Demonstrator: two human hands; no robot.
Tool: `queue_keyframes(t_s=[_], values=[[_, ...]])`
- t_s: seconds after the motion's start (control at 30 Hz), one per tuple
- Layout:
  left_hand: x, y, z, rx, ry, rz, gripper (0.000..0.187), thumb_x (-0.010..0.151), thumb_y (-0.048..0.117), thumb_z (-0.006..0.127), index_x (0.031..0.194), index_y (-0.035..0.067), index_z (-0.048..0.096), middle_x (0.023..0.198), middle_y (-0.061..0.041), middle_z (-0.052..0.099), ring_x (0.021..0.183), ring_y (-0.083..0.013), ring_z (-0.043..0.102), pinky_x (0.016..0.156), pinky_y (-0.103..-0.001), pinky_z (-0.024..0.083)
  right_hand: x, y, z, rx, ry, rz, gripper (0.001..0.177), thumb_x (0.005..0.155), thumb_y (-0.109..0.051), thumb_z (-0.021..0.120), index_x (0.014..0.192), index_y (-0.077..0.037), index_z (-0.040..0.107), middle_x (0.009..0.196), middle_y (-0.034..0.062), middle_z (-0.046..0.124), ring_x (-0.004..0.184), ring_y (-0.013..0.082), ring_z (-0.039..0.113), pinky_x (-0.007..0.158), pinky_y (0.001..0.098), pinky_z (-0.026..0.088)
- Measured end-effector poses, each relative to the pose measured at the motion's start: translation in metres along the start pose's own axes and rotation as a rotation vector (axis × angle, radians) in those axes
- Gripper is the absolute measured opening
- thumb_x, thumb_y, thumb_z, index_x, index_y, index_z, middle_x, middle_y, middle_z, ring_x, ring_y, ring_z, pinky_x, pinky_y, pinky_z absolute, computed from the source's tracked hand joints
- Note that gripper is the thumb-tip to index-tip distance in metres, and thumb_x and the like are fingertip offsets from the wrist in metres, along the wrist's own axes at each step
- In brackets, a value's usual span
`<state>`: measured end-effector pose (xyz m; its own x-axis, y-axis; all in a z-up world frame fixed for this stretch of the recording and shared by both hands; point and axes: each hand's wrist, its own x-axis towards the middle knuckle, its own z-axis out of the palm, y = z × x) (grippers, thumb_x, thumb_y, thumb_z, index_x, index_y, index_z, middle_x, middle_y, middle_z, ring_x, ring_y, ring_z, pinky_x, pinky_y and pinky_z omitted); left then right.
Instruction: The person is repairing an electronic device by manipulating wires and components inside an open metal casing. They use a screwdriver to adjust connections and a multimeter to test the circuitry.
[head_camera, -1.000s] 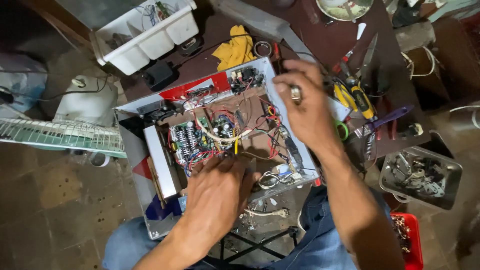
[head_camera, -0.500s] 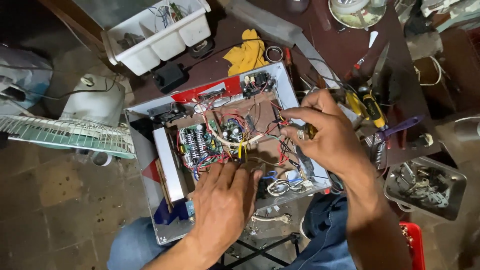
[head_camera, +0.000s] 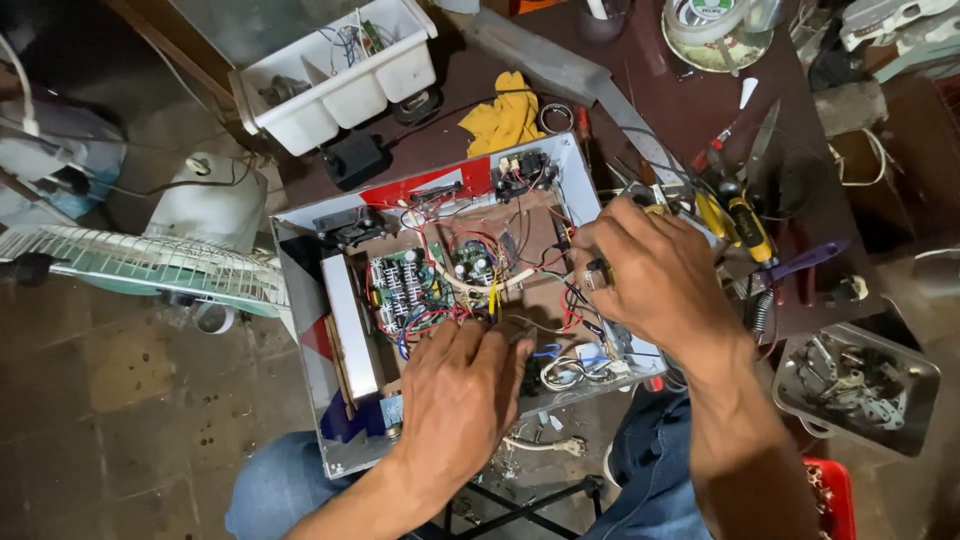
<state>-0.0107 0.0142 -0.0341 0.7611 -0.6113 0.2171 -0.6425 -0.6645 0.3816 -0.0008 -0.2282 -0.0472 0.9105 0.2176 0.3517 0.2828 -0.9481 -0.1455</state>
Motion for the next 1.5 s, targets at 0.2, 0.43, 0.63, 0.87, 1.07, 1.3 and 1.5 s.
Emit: queue_keyframes(t_s=[0.2, 0.43, 0.63, 0.87, 1.07, 1.3, 1.5], values=[[-0.003, -0.002, 0.005, 0.009, -0.017, -0.004, 0.028, 0.103, 0.028, 0.055, 0.093, 0.006, 0.069, 0.084, -0.010, 0.070, 0.071, -0.0249, 0.063, 0.063, -0.042, 0.054, -0.002, -0.002, -0.003, -0.125, 0.022, 0.027, 0.020, 0.081, -0.023, 0.082, 0.093, -0.015, 0.069, 0.089, 0.0019, 0.067, 0.067, 0.0136, 0.062, 0.064, 0.0320, 0.050], [-0.002, -0.001, 0.003, -0.004, -0.015, -0.042, 0.033, 0.104, 0.031, 0.053, 0.087, 0.007, 0.068, 0.086, -0.012, 0.072, 0.075, -0.0286, 0.067, 0.067, -0.046, 0.056, 0.002, -0.005, -0.004, 0.075, 0.071, 0.128, 0.012, 0.085, -0.014, 0.079, 0.088, -0.012, 0.068, 0.094, 0.0009, 0.071, 0.052, 0.0115, 0.059, 0.059, 0.0362, 0.055], [0.000, 0.001, -0.001, -0.032, -0.003, -0.073, 0.033, 0.103, 0.032, 0.054, 0.097, 0.005, 0.071, 0.092, -0.013, 0.069, 0.077, -0.0296, 0.064, 0.061, -0.047, 0.058, 0.002, -0.004, -0.013, 0.509, 0.180, 0.201, 0.016, 0.093, -0.008, 0.075, 0.089, 0.004, 0.064, 0.089, 0.0135, 0.061, 0.064, 0.0160, 0.057, 0.051, 0.0237, 0.054], [0.002, 0.000, -0.003, -0.076, 0.032, -0.045, 0.035, 0.102, 0.031, 0.054, 0.104, 0.001, 0.071, 0.100, -0.016, 0.068, 0.081, -0.0291, 0.064, 0.062, -0.044, 0.057, -0.006, 0.030, -0.024, 0.429, -0.145, 1.002, 0.051, 0.092, -0.037, 0.061, 0.131, -0.006, 0.050, 0.120, 0.0214, 0.065, 0.105, 0.0384, 0.064, 0.086, 0.0482, 0.047], [0.003, 0.000, -0.001, -0.061, 0.016, -0.044, 0.033, 0.098, 0.032, 0.060, 0.108, 0.003, 0.072, 0.102, -0.015, 0.069, 0.083, -0.0304, 0.065, 0.061, -0.045, 0.059, -0.023, 0.045, -0.025, 0.441, -0.094, 0.870, 0.048, 0.092, -0.015, 0.063, 0.138, -0.008, 0.056, 0.128, 0.0161, 0.054, 0.118, 0.0346, 0.058, 0.107, 0.0414, 0.041], [0.003, -0.001, -0.003, -0.079, -0.005, -0.060, 0.030, 0.098, 0.028, 0.061, 0.103, 0.002, 0.073, 0.101, -0.014, 0.071, 0.084, -0.0309, 0.067, 0.064, -0.048, 0.060, -0.031, 0.057, -0.026, 0.448, 0.097, 0.863, 0.039, 0.097, -0.011, 0.065, 0.132, 0.002, 0.055, 0.124, 0.0239, 0.056, 0.112, 0.0372, 0.062, 0.103, 0.0460, 0.049], [0.002, -0.004, -0.004, -0.164, 0.057, -0.087, 0.016, 0.095, 0.016, 0.064, 0.095, 0.001, 0.071, 0.090, -0.010, 0.070, 0.072, -0.0261, 0.068, 0.048, -0.042, 0.059, -0.041, 0.071, -0.018, 0.337, 0.098, 0.887, 0.039, 0.092, -0.013, 0.072, 0.128, -0.001, 0.061, 0.118, 0.0202, 0.062, 0.106, 0.0334, 0.061, 0.092, 0.0452, 0.049]])
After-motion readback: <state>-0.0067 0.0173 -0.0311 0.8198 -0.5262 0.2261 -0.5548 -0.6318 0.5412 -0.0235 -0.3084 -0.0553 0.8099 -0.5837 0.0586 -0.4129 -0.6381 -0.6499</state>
